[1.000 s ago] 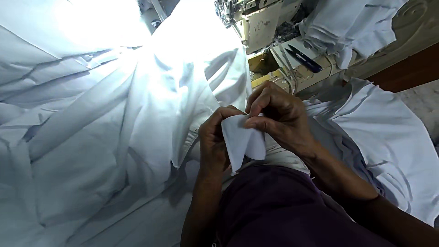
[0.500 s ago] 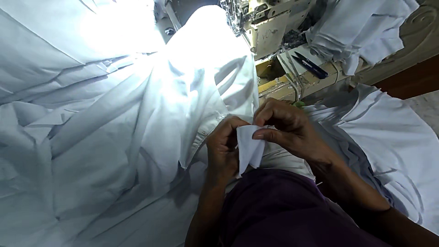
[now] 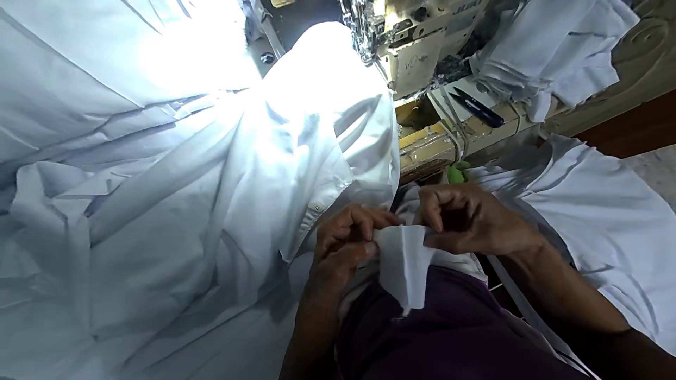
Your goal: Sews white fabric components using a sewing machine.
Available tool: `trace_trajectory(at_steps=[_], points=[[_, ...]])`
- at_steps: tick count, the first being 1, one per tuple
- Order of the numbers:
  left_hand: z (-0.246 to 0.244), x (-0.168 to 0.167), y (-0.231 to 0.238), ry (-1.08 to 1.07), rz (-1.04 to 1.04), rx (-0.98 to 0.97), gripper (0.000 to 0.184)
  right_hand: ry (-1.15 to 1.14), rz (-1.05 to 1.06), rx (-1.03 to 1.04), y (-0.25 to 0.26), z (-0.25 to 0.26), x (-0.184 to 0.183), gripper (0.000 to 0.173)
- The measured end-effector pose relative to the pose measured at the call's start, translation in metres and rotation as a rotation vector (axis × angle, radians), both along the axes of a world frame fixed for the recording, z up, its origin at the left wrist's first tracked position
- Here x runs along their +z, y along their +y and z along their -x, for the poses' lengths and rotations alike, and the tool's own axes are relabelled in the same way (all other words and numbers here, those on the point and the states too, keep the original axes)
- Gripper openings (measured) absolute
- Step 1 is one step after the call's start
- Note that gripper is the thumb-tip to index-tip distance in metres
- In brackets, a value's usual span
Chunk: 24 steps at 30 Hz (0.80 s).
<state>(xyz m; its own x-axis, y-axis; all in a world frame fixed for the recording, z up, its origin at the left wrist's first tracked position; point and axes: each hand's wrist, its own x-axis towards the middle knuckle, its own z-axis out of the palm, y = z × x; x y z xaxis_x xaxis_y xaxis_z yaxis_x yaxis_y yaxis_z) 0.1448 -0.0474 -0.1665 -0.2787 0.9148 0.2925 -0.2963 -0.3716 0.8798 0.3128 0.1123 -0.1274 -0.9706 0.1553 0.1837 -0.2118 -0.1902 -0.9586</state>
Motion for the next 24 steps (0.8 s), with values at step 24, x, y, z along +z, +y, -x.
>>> trace_trajectory(at_steps=[24], points=[[0.012,0.056,-0.035,1.363,0.184,0.350,0.048,0.073,-0.864,-0.556,-0.030,0.001,-0.012,0.039]])
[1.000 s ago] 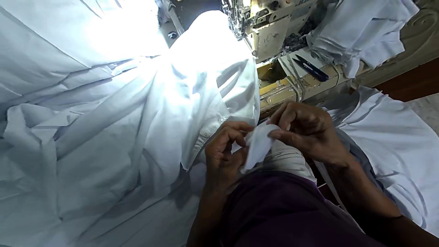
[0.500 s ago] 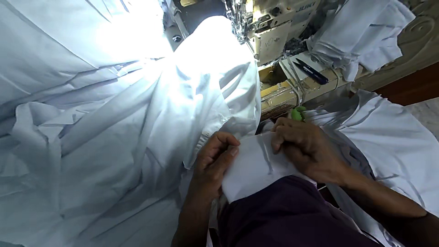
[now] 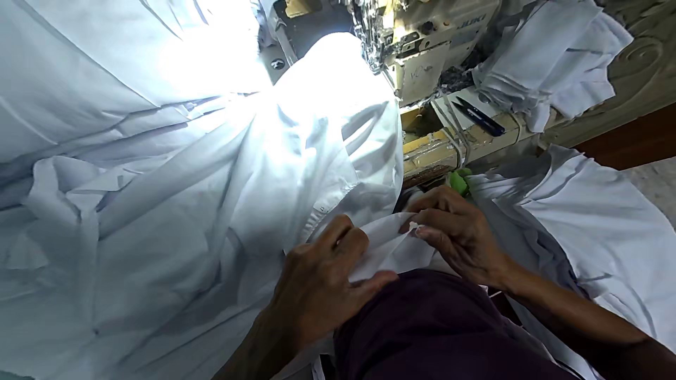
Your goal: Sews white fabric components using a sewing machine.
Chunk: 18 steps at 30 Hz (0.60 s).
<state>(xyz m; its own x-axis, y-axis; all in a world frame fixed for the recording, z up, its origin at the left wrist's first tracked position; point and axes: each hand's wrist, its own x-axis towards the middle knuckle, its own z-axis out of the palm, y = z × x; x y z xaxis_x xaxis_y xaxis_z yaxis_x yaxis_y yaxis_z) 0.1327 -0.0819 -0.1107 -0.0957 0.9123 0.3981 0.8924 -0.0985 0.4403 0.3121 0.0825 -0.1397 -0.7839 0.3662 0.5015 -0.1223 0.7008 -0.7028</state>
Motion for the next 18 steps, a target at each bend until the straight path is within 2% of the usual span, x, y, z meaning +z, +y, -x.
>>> trace_trajectory(at_steps=[2,5,8,13,18], points=[[0.004,-0.002,0.001,-0.089,-0.025,0.024,0.037,0.028,0.166,0.012,-0.003,0.002,-0.001,0.038],[0.009,-0.002,0.003,-0.291,-0.070,0.038,0.035,0.094,0.496,0.015,-0.011,0.005,-0.003,0.024],[0.011,-0.002,0.007,-0.386,-0.106,0.040,0.032,0.180,0.676,0.040,-0.013,0.008,-0.006,0.012],[0.010,-0.005,0.011,-0.453,-0.152,0.060,0.024,0.264,0.687,0.009,-0.016,0.011,-0.005,0.006],[0.011,-0.010,0.011,-0.475,-0.204,0.083,0.018,0.339,0.520,-0.033,-0.015,0.017,-0.008,0.007]])
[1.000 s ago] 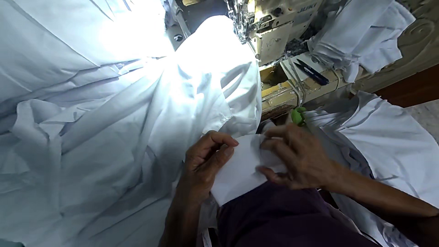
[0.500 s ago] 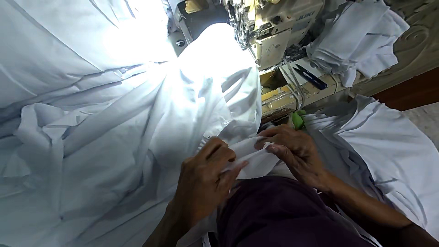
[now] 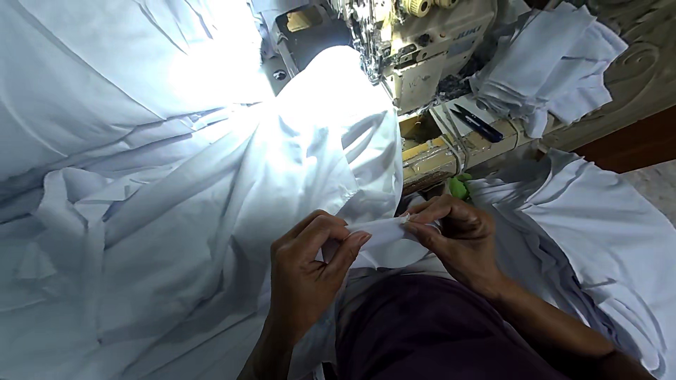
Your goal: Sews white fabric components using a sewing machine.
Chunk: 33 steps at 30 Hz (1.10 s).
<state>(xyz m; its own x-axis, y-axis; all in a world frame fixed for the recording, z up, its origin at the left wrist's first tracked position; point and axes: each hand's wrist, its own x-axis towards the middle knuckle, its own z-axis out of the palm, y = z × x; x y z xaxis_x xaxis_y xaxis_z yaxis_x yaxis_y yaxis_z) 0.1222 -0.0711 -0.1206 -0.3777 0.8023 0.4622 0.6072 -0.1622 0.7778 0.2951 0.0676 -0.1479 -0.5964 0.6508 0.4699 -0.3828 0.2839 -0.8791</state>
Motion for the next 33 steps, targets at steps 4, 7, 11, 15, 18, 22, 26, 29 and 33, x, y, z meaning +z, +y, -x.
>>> trace_trajectory(at_steps=[4,7,11,15,18,22,26,29,33], points=[[-0.001,-0.002,-0.005,-0.024,-0.002,0.033,0.016,-0.004,-0.178,-0.044,0.007,0.006,-0.002,0.007],[-0.002,-0.004,-0.009,0.041,0.087,0.041,0.024,-0.082,-0.391,-0.121,0.013,0.011,0.003,0.006],[-0.004,-0.009,-0.007,0.328,0.251,0.052,0.030,-0.216,-0.660,-0.166,0.016,0.012,0.006,0.013],[0.004,-0.013,-0.006,0.164,0.185,-0.023,0.031,-0.308,-0.359,0.013,0.013,0.003,-0.006,0.025],[0.009,-0.003,0.000,-0.044,0.106,-0.143,0.027,-0.171,0.132,0.207,0.006,0.001,-0.013,0.018],[0.014,0.023,0.022,0.060,0.059,-0.072,0.028,-0.087,0.574,0.237,-0.005,0.022,0.005,0.014],[0.035,0.045,0.059,0.407,0.062,0.107,0.027,-0.116,0.928,0.211,0.014,0.057,0.023,0.021],[0.046,0.049,0.092,0.555,0.057,0.141,0.021,-0.096,0.938,0.142,0.031,0.082,0.013,0.016],[0.053,0.039,0.116,0.595,0.054,0.096,0.017,-0.162,0.469,-0.115,0.051,0.090,-0.012,0.016]])
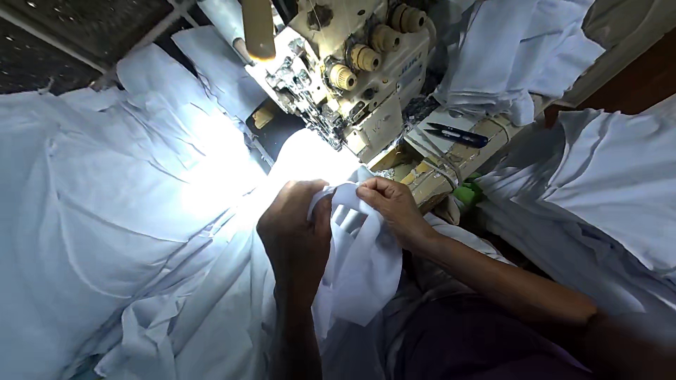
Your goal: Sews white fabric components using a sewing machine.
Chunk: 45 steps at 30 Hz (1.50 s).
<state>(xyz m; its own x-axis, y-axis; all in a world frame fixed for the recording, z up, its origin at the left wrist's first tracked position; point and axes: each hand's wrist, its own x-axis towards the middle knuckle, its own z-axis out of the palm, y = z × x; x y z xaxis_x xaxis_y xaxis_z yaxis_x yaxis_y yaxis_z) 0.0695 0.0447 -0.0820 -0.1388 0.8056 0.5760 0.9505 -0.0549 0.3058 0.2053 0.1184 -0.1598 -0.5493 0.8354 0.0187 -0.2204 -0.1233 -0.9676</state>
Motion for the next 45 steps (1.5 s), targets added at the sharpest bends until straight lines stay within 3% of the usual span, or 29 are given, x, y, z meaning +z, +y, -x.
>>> trace_trajectory(at_steps=[3,5,18,27,30,34,39,42,45], points=[[0.002,-0.007,0.005,-0.010,0.011,0.012,0.015,-0.115,-0.329,-0.165,0.012,-0.002,-0.005,0.016],[0.002,-0.009,0.007,-0.015,0.016,0.024,0.016,-0.146,-0.392,-0.190,0.017,-0.002,-0.005,0.014],[0.009,-0.008,0.026,0.019,0.027,0.094,0.021,-0.296,-0.381,-0.103,0.027,-0.013,0.009,0.014],[0.014,-0.006,0.050,0.184,0.063,0.111,0.018,-0.307,-0.210,-0.104,0.034,-0.006,0.011,0.020],[0.022,-0.013,0.057,0.147,0.089,0.085,0.016,-0.299,-0.194,-0.116,0.034,-0.004,0.009,0.025],[0.030,-0.017,0.061,-0.084,0.136,0.133,0.012,-0.314,-0.228,-0.133,0.034,-0.005,0.008,0.025],[0.033,-0.005,0.061,-0.278,0.291,0.176,0.014,-0.432,-0.580,-0.154,0.027,-0.021,0.012,0.011],[0.035,-0.003,0.063,-0.313,0.315,0.197,0.012,-0.462,-0.824,-0.252,0.025,-0.019,0.010,0.015],[0.041,-0.008,0.062,-0.270,0.289,0.254,0.024,-0.516,-1.020,-0.320,0.031,-0.005,0.015,0.018]])
